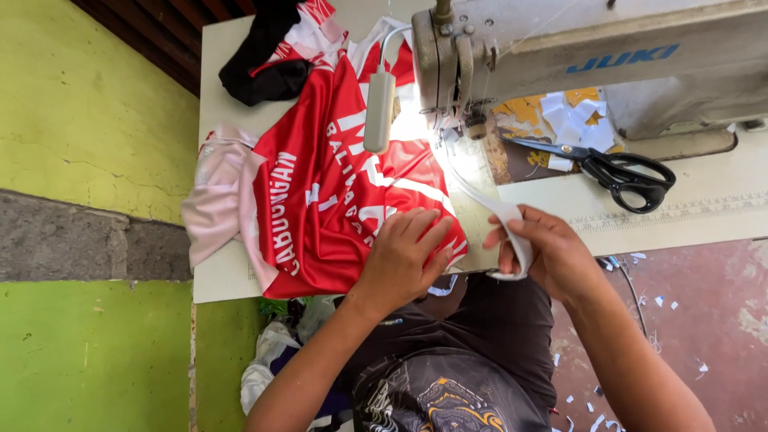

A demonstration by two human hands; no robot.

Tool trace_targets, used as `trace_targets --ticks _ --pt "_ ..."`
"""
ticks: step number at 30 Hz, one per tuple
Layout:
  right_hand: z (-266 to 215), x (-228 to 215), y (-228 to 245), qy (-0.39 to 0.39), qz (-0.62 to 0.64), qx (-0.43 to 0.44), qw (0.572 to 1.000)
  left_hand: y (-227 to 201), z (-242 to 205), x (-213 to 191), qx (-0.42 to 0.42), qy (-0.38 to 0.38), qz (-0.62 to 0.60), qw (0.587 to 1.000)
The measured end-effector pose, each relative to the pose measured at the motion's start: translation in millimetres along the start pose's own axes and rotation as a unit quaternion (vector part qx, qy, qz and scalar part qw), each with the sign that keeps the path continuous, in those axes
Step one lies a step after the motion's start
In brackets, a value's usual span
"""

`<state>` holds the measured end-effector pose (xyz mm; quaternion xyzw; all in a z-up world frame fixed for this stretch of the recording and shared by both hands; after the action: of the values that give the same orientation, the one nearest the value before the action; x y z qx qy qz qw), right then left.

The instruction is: Trimming excess fabric from a jersey using scissors at a sewing station

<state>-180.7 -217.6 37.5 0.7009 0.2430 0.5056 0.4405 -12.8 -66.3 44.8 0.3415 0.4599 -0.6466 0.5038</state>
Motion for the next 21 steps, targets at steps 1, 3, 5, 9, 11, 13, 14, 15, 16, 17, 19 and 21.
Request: trace_targets --ticks 1,3,5,9,11,13,14,15,16,17,19,21 --pt "-7 4 0 0.002 -0.002 -0.003 1.000 -4 0 0 0.001 -0.003 0.002 1.000" --pt "-20 13 -3 0.001 -0.020 0.028 0.999 -9 0 -2 -0.003 -0.041 -0.015 0.999" --pt "-31 43 2 0.005 -0.077 0.072 0.994 -11 1 -11 -0.011 -0.029 -0.002 1.000" --pt "-41 99 13 0.126 -0.343 0.157 0.918 -8 18 -25 0.040 -0.044 -0.001 0.998" --pt "-31 89 11 0.115 -0.435 0.098 0.887 0 18 -27 0.009 -0.061 -0.062 0.996" --pt "-14 65 3 0.101 -0.523 0.038 0.846 11 15 -26 -0.021 -0.077 -0.123 0.989" --pt "-4 49 0 0.073 -0.630 -0.063 0.770 19 11 -24 -0.053 -0.097 -0.168 0.980" --pt "4 35 -5 0.045 -0.720 -0.162 0.673 26 6 -21 -0.086 -0.118 -0.212 0.966" --pt "5 24 -10 0.045 -0.720 -0.162 0.673 24 5 -19 -0.086 -0.118 -0.211 0.966" --pt "7 15 -18 0.082 -0.733 -0.148 0.659 22 4 -15 -0.096 -0.109 -0.224 0.964" --pt "6 0 -24 0.120 -0.744 -0.134 0.644 13 2 -9 -0.108 -0.100 -0.237 0.960" --pt "1 -12 -20 0.118 -0.754 -0.150 0.628 -2 3 -2 -0.123 -0.093 -0.288 0.945"
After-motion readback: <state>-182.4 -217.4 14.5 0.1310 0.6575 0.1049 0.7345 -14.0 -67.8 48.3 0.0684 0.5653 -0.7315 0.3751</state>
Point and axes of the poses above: each hand's wrist, its own z-axis towards the middle knuckle, its own x-axis out of the palm, y = z × x, the point moved 3 cm from there along z, towards the middle knuckle, and after that the axes turned 13 degrees about y, right-handed, at the moved point
